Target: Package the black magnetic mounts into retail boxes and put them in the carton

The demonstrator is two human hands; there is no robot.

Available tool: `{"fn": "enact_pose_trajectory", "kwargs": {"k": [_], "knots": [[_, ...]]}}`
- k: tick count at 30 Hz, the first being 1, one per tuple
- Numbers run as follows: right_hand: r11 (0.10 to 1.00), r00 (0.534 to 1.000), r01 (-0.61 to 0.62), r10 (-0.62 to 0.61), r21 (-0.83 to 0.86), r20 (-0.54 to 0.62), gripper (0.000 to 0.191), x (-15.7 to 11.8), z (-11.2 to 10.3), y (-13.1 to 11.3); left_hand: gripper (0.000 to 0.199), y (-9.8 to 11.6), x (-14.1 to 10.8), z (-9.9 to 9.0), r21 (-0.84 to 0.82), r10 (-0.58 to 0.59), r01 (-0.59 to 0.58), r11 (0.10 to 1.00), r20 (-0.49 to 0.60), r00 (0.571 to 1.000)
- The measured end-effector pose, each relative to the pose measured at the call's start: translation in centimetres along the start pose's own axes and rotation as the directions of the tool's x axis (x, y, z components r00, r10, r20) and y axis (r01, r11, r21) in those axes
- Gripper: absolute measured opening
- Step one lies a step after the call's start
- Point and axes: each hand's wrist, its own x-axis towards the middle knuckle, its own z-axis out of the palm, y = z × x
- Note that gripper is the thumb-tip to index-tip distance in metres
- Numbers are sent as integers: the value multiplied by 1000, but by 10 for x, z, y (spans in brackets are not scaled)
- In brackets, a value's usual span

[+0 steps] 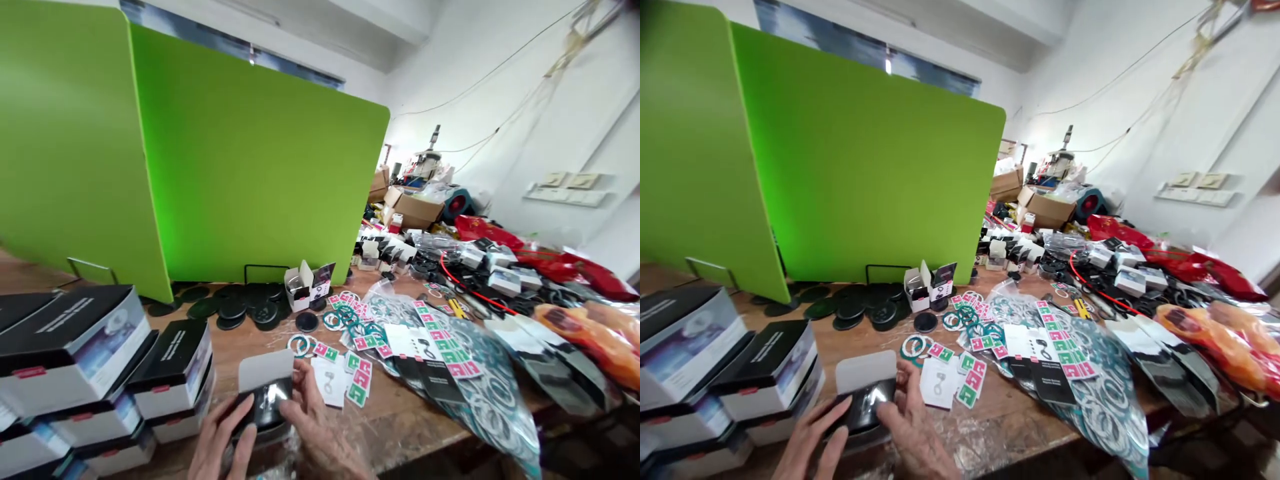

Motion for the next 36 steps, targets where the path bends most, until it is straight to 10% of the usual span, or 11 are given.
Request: {"fn": "enact_pose_trajectory", "kwargs": {"k": [4, 7, 13, 30, 36], "knots": [[996, 993, -83, 84, 15, -82, 69, -5, 4, -1, 52, 23, 11, -9, -230, -154, 166, 959, 72, 985], [959, 997, -75, 65, -272, -47, 50, -14, -3, -2, 47, 29, 18, -17, -268, -134, 190, 944, 215, 967], [516, 958, 285, -173, -808, 227, 45, -31, -26, 5, 38, 30, 22, -38, -182, 162, -110, 977, 298, 941], [301, 925, 373, -192, -878, 328, 44, -28, -15, -17, 20, 30, 23, -42, 7, 322, -337, 942, 270, 907], [108, 864, 474, -249, -874, 438, 55, -33, -22, -3, 34, 11, 8, -32, 67, 510, -531, 845, 197, 837]]}}
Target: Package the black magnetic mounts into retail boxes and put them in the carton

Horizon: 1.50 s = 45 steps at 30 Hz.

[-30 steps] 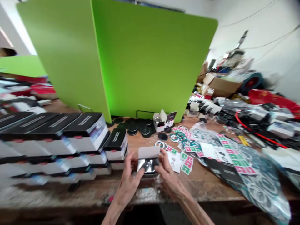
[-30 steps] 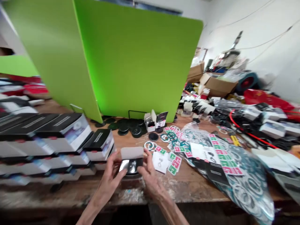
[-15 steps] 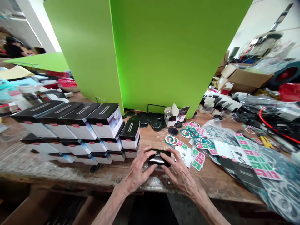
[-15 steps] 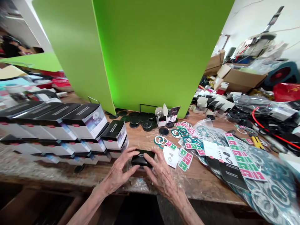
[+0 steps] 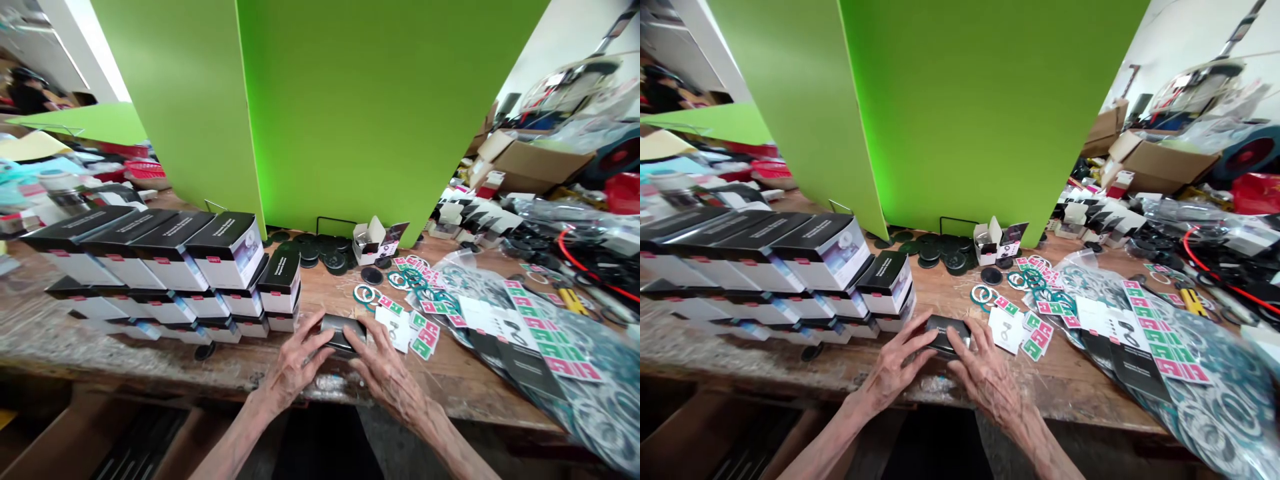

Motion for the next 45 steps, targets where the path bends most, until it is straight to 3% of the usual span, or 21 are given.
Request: {"fn": "enact_pose_trajectory", "kwargs": {"k": [4, 8, 10, 12, 15, 17, 20, 22, 25, 29, 32, 34, 39, 45], "knots": [[1000, 998, 9, -9, -10, -56, 68, -7, 17, 1, 29, 1, -1, 9, 19, -36, 37, 999, -47, 998], [990, 995, -57, 67, 126, -78, 52, -7, 20, 2, 28, 16, -1, 4, 24, -134, 135, 991, -19, 991], [978, 992, -107, 118, 177, -54, 45, -3, 11, 6, 39, 25, -10, 2, 31, -216, 217, 976, -39, 976], [965, 984, -157, 171, 212, -52, 40, 7, -6, 9, 52, 32, -23, 3, 42, -316, 323, 945, -124, 941], [937, 948, -227, 274, 265, -161, 40, 37, -39, 3, 42, 36, -39, 12, 24, -385, 402, 916, -235, 892], [933, 921, -247, 310, 262, -236, 45, 66, -57, -14, 32, 35, -43, 18, -3, -411, 422, 907, -231, 882], [954, 915, -205, 266, 219, -304, 50, 111, -68, -49, 17, 35, -36, 22, -43, -411, 413, 910, -233, 881], [970, 914, -162, 216, 179, -344, 50, 131, -65, -67, 13, 42, -25, 16, -67, -375, 371, 926, -280, 884], [985, 902, -137, 169, 107, -396, 49, 140, -56, -81, 14, 62, 1, -5, -65, -304, 305, 950, -406, 862], [985, 888, -150, 171, 83, -427, 49, 145, -53, -85, 43, 84, 49, -45, 112, -214, 309, 944, -505, 836], [984, 882, -161, 178, 76, -436, 53, 164, -51, -91, 53, 80, 78, -66, 270, -168, 373, 888, -564, 808], [988, 896, -145, 157, 60, -416, 51, 178, -45, -98, 45, 69, 86, -73, 329, -145, 421, 845, -617, 774], [994, 964, -21, 48, 106, -261, 45, 184, -18, -109, 37, 48, 79, -76, 237, -224, 513, 825, -696, 682], [981, 966, -63, 107, 186, -235, 68, 151, -6, -83, 44, 65, 33, -52, 171, -298, 527, 832, -665, 685]]}}
